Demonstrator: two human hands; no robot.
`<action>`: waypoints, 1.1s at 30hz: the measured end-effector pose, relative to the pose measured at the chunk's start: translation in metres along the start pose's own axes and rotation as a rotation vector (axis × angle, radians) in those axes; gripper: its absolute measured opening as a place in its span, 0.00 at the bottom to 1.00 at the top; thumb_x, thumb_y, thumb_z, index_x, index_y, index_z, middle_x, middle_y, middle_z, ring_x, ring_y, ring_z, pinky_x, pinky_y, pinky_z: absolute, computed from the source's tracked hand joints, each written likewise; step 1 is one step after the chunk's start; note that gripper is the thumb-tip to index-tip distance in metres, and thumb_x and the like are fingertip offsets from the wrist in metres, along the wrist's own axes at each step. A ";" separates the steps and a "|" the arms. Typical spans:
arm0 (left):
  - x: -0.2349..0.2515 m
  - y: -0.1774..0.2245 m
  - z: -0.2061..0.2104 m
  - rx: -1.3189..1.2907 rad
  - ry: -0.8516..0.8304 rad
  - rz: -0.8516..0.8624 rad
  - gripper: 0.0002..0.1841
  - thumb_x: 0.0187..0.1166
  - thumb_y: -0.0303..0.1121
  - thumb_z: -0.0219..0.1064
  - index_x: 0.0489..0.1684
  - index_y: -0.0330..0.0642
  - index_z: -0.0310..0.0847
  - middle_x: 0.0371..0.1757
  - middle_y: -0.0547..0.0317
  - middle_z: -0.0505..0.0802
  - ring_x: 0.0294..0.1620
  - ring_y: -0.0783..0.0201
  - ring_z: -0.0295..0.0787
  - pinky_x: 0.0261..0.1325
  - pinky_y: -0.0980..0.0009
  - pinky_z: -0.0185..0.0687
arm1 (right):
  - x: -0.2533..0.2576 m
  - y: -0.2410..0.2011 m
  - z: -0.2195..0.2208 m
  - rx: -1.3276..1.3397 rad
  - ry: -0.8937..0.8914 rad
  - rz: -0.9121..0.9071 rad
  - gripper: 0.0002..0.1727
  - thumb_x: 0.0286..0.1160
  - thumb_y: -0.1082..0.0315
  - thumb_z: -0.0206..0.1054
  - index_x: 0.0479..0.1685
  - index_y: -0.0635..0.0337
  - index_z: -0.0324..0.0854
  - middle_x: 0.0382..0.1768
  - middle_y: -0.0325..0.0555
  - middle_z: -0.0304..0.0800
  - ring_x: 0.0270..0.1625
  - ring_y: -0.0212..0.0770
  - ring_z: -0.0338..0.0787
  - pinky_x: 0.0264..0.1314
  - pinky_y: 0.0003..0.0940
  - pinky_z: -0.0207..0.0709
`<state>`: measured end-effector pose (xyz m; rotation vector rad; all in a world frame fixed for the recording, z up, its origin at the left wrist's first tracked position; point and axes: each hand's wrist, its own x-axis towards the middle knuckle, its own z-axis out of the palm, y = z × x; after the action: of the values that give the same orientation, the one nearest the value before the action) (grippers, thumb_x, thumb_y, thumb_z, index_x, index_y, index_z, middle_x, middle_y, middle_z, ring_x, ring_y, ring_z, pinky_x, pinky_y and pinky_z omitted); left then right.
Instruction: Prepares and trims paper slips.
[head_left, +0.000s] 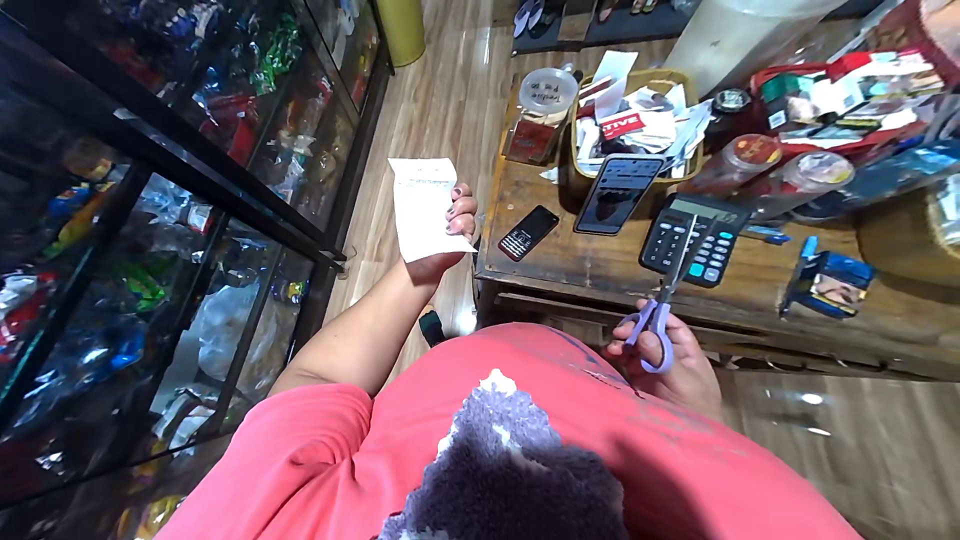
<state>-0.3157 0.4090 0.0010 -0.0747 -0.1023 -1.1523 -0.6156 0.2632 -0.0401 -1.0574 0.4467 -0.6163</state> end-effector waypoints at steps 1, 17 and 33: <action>0.000 0.000 0.000 0.002 0.003 0.001 0.20 0.84 0.50 0.60 0.41 0.39 0.77 0.30 0.58 0.86 0.22 0.67 0.86 0.25 0.79 0.83 | 0.000 0.000 0.000 0.000 0.001 -0.001 0.23 0.78 0.68 0.68 0.71 0.58 0.68 0.42 0.35 0.94 0.36 0.34 0.94 0.42 0.29 0.92; 0.004 -0.003 -0.001 0.033 -0.005 -0.011 0.18 0.85 0.48 0.60 0.41 0.38 0.77 0.31 0.57 0.87 0.23 0.67 0.87 0.26 0.79 0.84 | -0.002 0.000 -0.001 0.033 0.015 0.004 0.23 0.78 0.68 0.68 0.70 0.58 0.68 0.41 0.36 0.94 0.35 0.34 0.95 0.40 0.28 0.92; -0.005 -0.014 0.010 0.146 -0.025 -0.022 0.20 0.85 0.53 0.57 0.41 0.42 0.77 0.28 0.61 0.84 0.22 0.71 0.84 0.26 0.82 0.81 | -0.005 -0.001 -0.003 0.024 0.008 -0.008 0.23 0.80 0.67 0.66 0.72 0.58 0.66 0.41 0.34 0.94 0.36 0.33 0.95 0.41 0.27 0.92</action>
<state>-0.3308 0.4090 0.0109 0.0414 -0.2091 -1.1626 -0.6214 0.2635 -0.0399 -1.0344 0.4408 -0.6319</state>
